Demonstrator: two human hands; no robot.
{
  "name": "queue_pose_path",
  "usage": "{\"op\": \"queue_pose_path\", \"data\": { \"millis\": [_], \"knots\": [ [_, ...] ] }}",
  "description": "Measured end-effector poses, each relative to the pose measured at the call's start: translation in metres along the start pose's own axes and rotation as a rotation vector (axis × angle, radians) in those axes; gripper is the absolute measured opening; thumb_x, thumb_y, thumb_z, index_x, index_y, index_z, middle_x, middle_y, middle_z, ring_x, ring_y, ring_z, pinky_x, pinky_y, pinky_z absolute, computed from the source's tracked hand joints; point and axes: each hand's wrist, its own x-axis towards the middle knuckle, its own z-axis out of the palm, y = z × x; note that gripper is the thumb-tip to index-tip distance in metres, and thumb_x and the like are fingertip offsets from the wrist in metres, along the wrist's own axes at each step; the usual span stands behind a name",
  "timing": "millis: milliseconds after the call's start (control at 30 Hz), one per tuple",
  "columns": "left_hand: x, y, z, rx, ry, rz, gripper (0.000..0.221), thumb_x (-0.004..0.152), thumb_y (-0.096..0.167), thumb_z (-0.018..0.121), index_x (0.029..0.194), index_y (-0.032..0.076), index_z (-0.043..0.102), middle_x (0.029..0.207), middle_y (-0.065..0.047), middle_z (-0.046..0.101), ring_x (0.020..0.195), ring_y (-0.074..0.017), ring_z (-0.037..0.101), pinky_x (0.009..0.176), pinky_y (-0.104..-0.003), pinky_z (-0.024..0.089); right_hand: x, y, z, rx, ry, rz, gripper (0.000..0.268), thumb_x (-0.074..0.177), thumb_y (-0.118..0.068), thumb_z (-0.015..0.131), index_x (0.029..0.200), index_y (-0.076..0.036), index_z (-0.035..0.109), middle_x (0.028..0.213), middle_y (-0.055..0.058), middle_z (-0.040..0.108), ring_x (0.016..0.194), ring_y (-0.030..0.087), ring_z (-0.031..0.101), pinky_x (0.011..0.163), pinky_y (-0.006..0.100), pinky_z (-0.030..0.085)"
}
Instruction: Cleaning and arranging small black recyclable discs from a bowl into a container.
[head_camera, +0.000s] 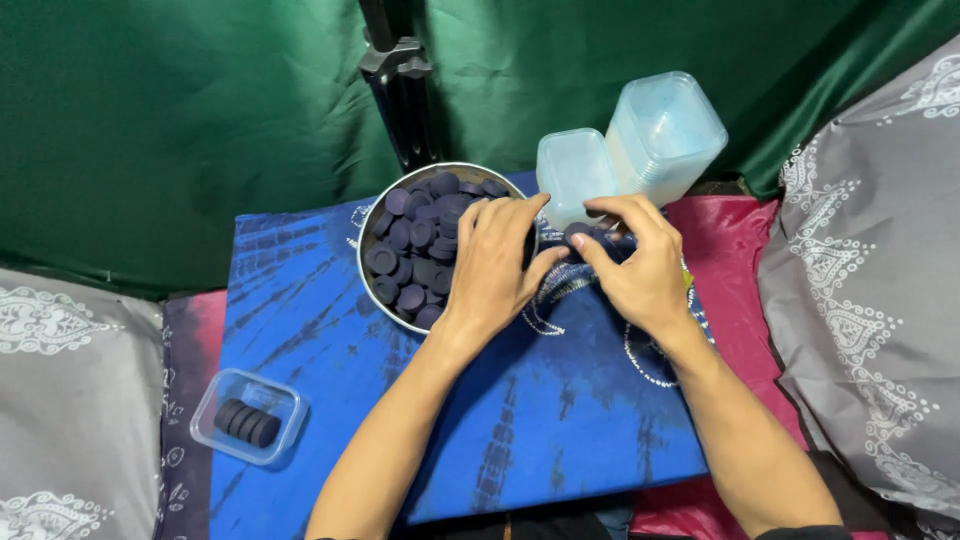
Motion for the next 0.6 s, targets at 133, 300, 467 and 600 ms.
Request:
{"op": "queue_pose_path", "data": {
  "millis": [133, 300, 467, 600],
  "knots": [
    [-0.022, -0.012, -0.042, 0.104, 0.107, -0.053, 0.051, 0.092, 0.039, 0.075, 0.132, 0.010, 0.062, 0.112, -0.008, 0.067, 0.116, -0.0260, 0.060, 0.110, -0.048, 0.035, -0.012, -0.011, 0.035, 0.114, -0.066, -0.074, 0.033, 0.088, -0.010, 0.083, 0.119, -0.006, 0.072, 0.103, 0.009, 0.068, 0.078, 0.019, 0.070, 0.066, 0.028, 0.059],
    [-0.059, -0.029, -0.080, 0.296, 0.394, -0.376, 0.037, 0.097, 0.029, 0.072, 0.127, 0.011, 0.061, 0.117, -0.006, 0.063, 0.113, -0.0277, 0.059, 0.096, -0.044, 0.044, -0.015, -0.031, 0.056, 0.141, -0.121, 0.200, 0.056, 0.091, -0.014, 0.080, 0.135, 0.011, 0.057, 0.113, 0.029, 0.061, 0.075, 0.028, 0.071, 0.067, 0.031, 0.061],
    [-0.082, -0.043, -0.091, 0.112, 0.338, -0.620, 0.046, 0.099, 0.017, 0.064, 0.138, 0.002, 0.045, 0.122, -0.020, 0.053, 0.107, -0.0410, 0.060, 0.088, -0.054, 0.051, -0.011, -0.042, 0.063, 0.058, -0.199, 0.362, 0.062, 0.092, -0.018, 0.075, 0.139, 0.014, 0.051, 0.121, 0.033, 0.057, 0.080, 0.038, 0.074, 0.069, 0.040, 0.062],
    [-0.087, -0.044, -0.096, -0.113, 0.319, -0.768, 0.050, 0.095, 0.010, 0.062, 0.138, -0.003, 0.041, 0.117, -0.027, 0.063, 0.098, -0.0424, 0.070, 0.073, -0.044, 0.061, -0.014, -0.033, 0.073, 0.039, -0.171, 0.399, 0.072, 0.089, -0.007, 0.069, 0.149, 0.014, 0.034, 0.121, 0.031, 0.060, 0.081, 0.042, 0.074, 0.069, 0.045, 0.063]
  ]
}}
